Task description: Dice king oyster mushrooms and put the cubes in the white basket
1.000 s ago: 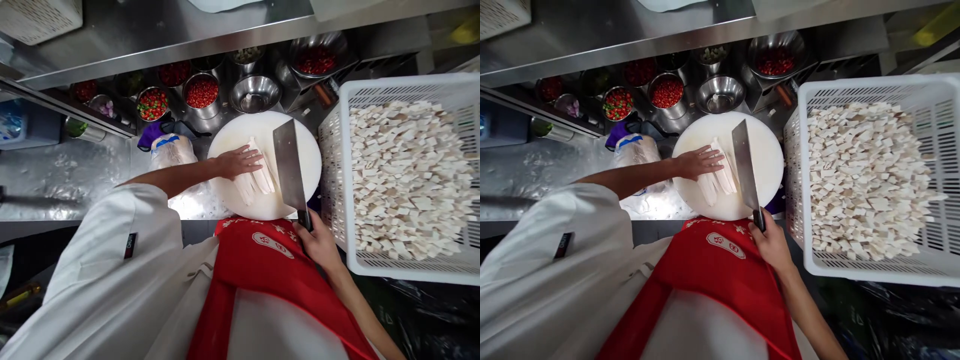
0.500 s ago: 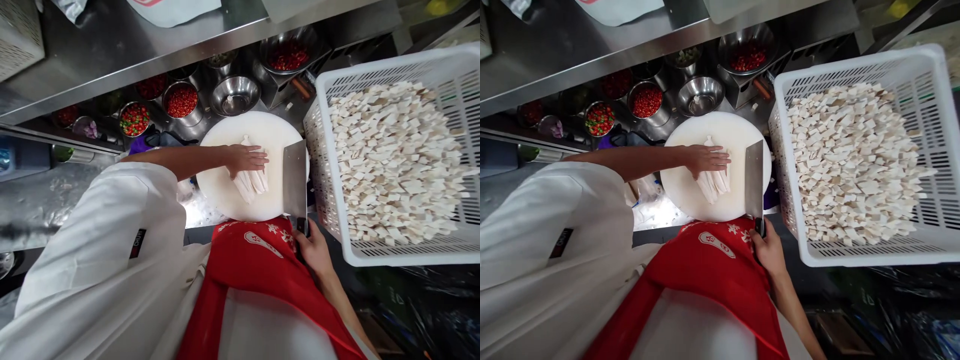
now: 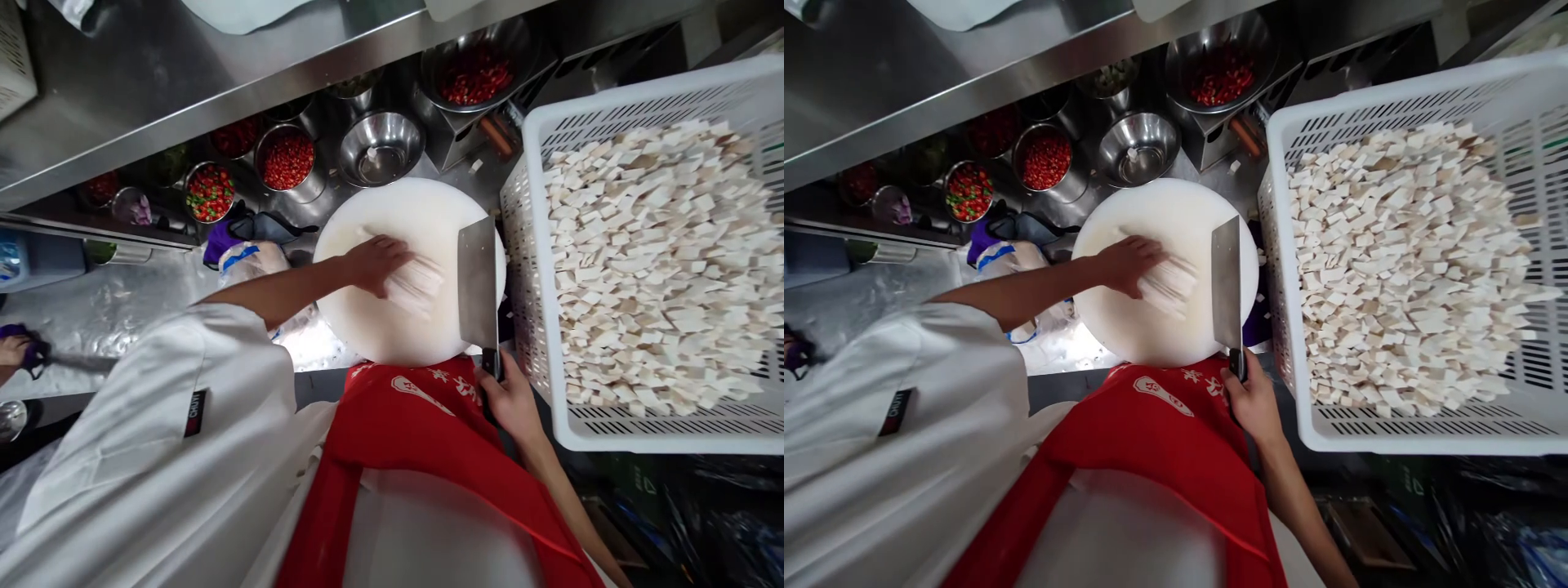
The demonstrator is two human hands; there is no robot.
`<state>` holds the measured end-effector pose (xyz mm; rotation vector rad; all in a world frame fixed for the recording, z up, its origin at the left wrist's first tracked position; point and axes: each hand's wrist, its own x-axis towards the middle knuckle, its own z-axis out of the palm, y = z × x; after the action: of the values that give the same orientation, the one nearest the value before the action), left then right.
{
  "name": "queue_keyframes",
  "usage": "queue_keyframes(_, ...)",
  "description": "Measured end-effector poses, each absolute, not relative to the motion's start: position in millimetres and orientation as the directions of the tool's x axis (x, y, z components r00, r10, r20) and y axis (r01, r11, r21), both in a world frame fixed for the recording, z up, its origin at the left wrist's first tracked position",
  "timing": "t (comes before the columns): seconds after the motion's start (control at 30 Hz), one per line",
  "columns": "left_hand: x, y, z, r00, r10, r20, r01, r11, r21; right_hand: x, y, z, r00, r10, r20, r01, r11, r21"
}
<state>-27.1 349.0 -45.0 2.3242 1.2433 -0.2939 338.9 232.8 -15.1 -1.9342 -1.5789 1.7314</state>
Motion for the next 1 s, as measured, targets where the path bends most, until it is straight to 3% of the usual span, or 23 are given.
queue_keyframes(0.1,-23,318,-42,0.162,0.903,-0.398,0.982,-0.110,0.151,341,246,-17,-0.245,0.765,-0.595,0.670,-0.310,-0.674)
queue_keyframes(0.17,-16,303,-42,-0.053,0.924,-0.379,0.990,0.097,0.097,335,258,-15,-0.298,0.790,-0.536,0.728,-0.175,-0.663)
queue_keyframes(0.23,-9,295,-45,-0.161,0.914,-0.373,0.973,0.210,0.095,323,272,-13,-0.344,0.798,-0.494,0.791,-0.037,-0.611)
queue_keyframes(0.4,-9,289,-55,-0.134,0.929,-0.344,0.966,0.200,0.166,290,295,-5,-0.521,0.719,-0.459,0.818,0.268,-0.509)
queue_keyframes(0.5,-12,285,-61,-0.130,0.938,-0.323,0.958,0.203,0.204,283,298,-4,-0.579,0.679,-0.452,0.794,0.341,-0.504)
queue_keyframes(0.67,-10,282,-64,-0.166,0.938,-0.304,0.939,0.245,0.243,282,296,-5,-0.540,0.698,-0.471,0.824,0.324,-0.465)
queue_keyframes(0.83,-8,284,-61,-0.178,0.929,-0.324,0.926,0.269,0.263,289,298,25,-0.485,0.719,-0.497,0.824,0.185,-0.536)
queue_keyframes(1.0,-7,284,-61,-0.185,0.935,-0.303,0.919,0.273,0.283,283,306,51,-0.471,0.648,-0.598,0.849,0.148,-0.507)
